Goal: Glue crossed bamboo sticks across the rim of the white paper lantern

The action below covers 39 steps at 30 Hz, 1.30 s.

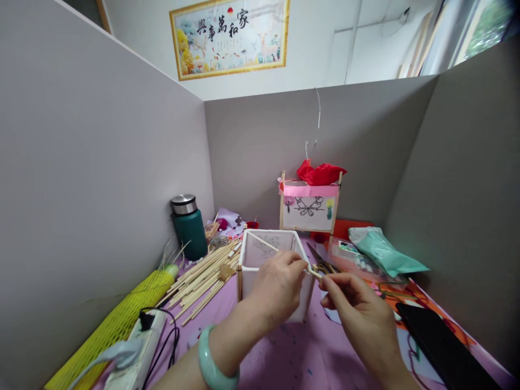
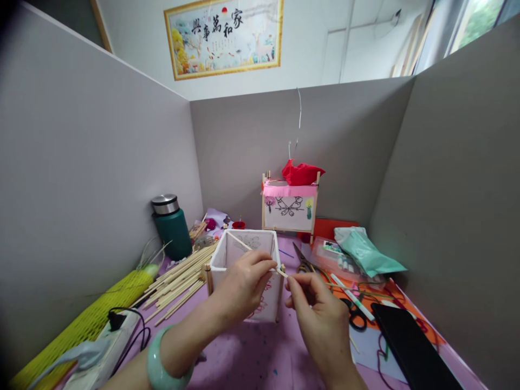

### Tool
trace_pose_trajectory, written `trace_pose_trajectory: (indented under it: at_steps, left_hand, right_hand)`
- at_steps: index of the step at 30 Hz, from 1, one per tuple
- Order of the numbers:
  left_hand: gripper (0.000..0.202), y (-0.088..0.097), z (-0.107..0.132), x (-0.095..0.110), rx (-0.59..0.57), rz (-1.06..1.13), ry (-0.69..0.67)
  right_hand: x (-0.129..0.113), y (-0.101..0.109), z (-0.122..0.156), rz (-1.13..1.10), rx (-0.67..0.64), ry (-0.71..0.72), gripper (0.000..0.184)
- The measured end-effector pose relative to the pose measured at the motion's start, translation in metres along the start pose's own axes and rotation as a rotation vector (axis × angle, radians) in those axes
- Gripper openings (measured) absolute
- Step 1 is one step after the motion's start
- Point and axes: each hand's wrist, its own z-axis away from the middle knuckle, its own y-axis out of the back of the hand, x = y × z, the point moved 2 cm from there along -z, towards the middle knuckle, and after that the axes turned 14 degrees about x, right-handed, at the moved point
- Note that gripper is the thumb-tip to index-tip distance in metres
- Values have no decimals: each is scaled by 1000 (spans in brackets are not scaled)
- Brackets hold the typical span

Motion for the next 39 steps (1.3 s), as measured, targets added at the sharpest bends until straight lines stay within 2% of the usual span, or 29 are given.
trace_pose_trajectory:
  at_steps: [5, 9, 17, 23, 28, 39]
  left_hand:
    - [32, 7, -13, -4, -3, 115, 81]
    - [32, 10, -27, -11, -25, 103, 157]
    - [28, 3, -38, -12, -298, 61, 212]
    - [20, -1, -51, -16, -406, 67, 310]
    - [22, -5, -55, -23, -519, 104, 387]
    - [22, -8, -53, -29, -570, 170, 432]
  right_hand:
    - [-1, 0, 0, 0, -5, 13, 27]
    - [-3, 0, 0, -19, 0, 35, 27]
    - [-3, 1, 0, -39, 2, 49, 26]
    - [-3, 0, -1, -41, 1, 45, 25]
    - [-4, 0, -1, -55, 6, 50, 25]
    - [-4, 1, 0, -68, 16, 46, 23]
